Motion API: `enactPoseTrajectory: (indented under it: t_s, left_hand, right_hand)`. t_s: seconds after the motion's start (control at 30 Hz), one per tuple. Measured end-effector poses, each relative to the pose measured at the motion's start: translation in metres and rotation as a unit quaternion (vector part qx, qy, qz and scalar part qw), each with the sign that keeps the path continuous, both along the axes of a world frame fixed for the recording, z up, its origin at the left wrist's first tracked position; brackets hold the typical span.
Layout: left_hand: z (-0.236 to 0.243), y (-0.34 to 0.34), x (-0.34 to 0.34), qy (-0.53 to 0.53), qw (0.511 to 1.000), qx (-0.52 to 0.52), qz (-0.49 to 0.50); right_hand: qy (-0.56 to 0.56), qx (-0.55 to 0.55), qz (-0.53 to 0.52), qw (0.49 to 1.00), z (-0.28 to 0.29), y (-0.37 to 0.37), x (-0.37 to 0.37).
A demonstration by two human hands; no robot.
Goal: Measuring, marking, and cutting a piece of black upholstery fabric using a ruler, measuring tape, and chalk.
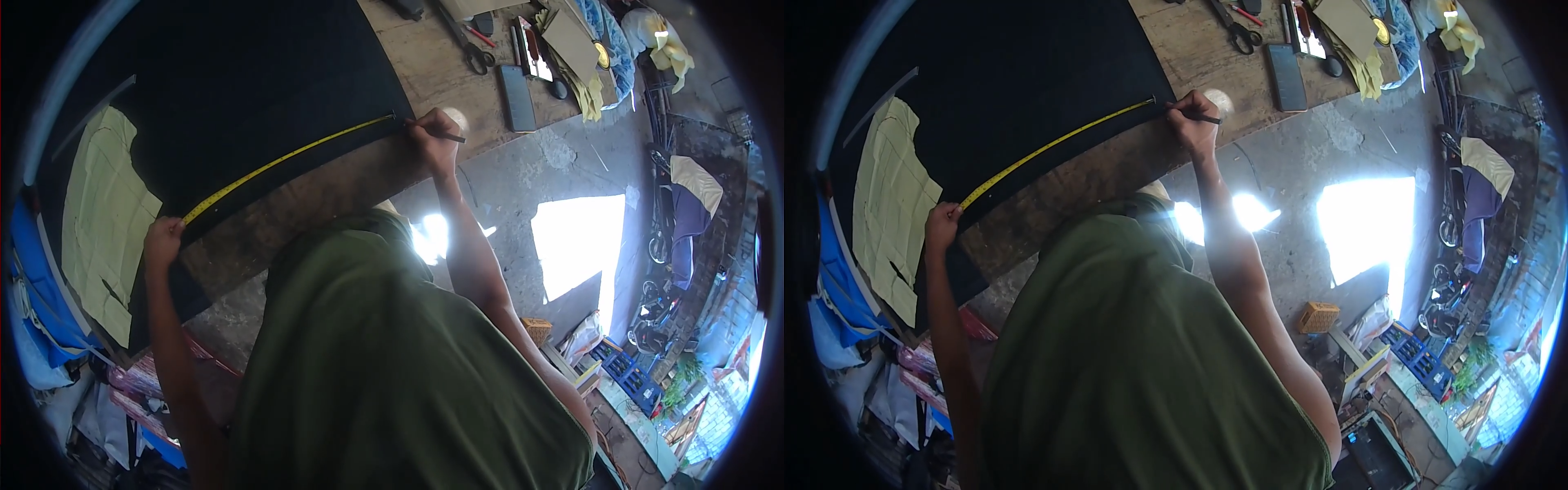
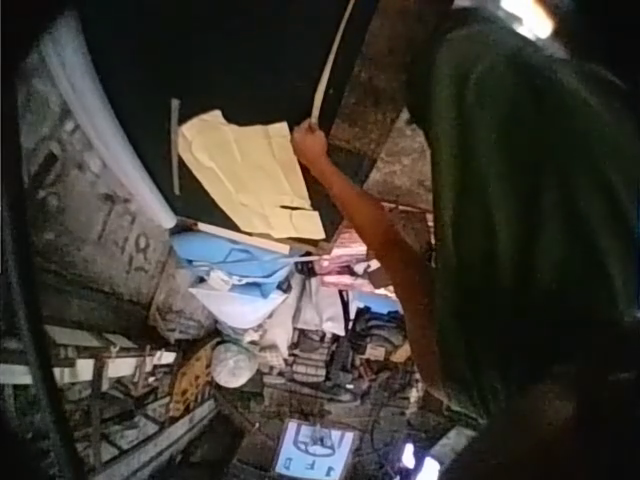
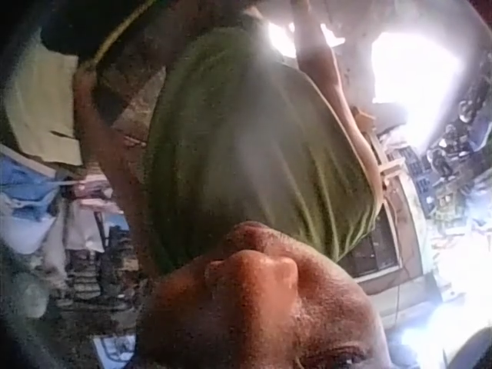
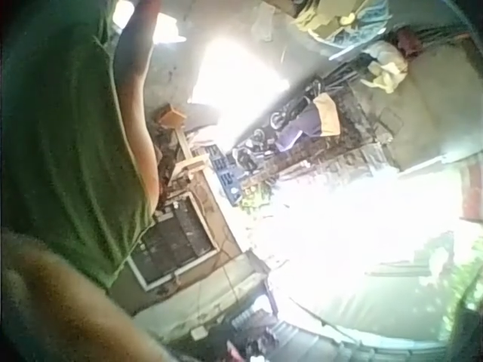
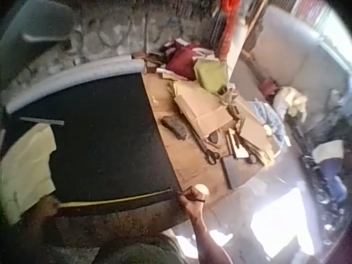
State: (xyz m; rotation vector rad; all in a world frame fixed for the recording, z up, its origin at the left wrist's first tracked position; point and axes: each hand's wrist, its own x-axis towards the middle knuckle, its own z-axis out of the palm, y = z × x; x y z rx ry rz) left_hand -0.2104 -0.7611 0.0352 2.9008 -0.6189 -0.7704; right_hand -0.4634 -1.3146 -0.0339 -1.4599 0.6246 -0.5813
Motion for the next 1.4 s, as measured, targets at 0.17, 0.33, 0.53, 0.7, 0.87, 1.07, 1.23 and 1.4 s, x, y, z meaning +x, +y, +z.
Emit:
enactPoseTrajectory:
  t_s: [0.17,0.33,0.53,0.7,0.87,1.07,1.23,1.4]
  left_hand:
    - [-0.006,0.000,-0.007,-0.035,0.999,0.018,-0.005]
    - [-0.009,0.000,-0.009,-0.058,0.997,0.034,-0.023]
    - [-0.020,0.009,-0.011,-0.094,0.993,0.059,-0.035]
    - [-0.010,-0.007,-0.014,-0.069,0.993,0.087,-0.038]
    - [-0.003,-0.013,-0.014,-0.064,0.994,0.085,-0.034]
    - [-0.003,-0.011,-0.015,-0.070,0.995,0.065,-0.034]
    - [0.000,-0.011,-0.015,-0.058,0.995,0.069,-0.045]
    - [-0.003,-0.012,-0.015,-0.063,0.995,0.065,-0.029]
  right_hand:
    - [0.008,-0.015,0.002,1.000,0.000,0.003,0.000]
    - [0.011,-0.044,0.004,0.999,-0.002,0.002,-0.002]
    - [0.058,-0.061,0.025,0.996,0.015,-0.002,0.000]
    - [0.139,-0.131,-0.018,0.981,0.044,0.054,0.023]
    - [-0.003,-0.088,0.169,0.982,0.033,0.138,0.057]
    - [0.055,-0.113,0.159,0.979,0.011,0.172,0.074]
    - [0.045,-0.146,0.192,0.969,0.014,0.172,0.073]
    - [0.034,-0.157,0.198,0.967,0.015,0.173,0.075]
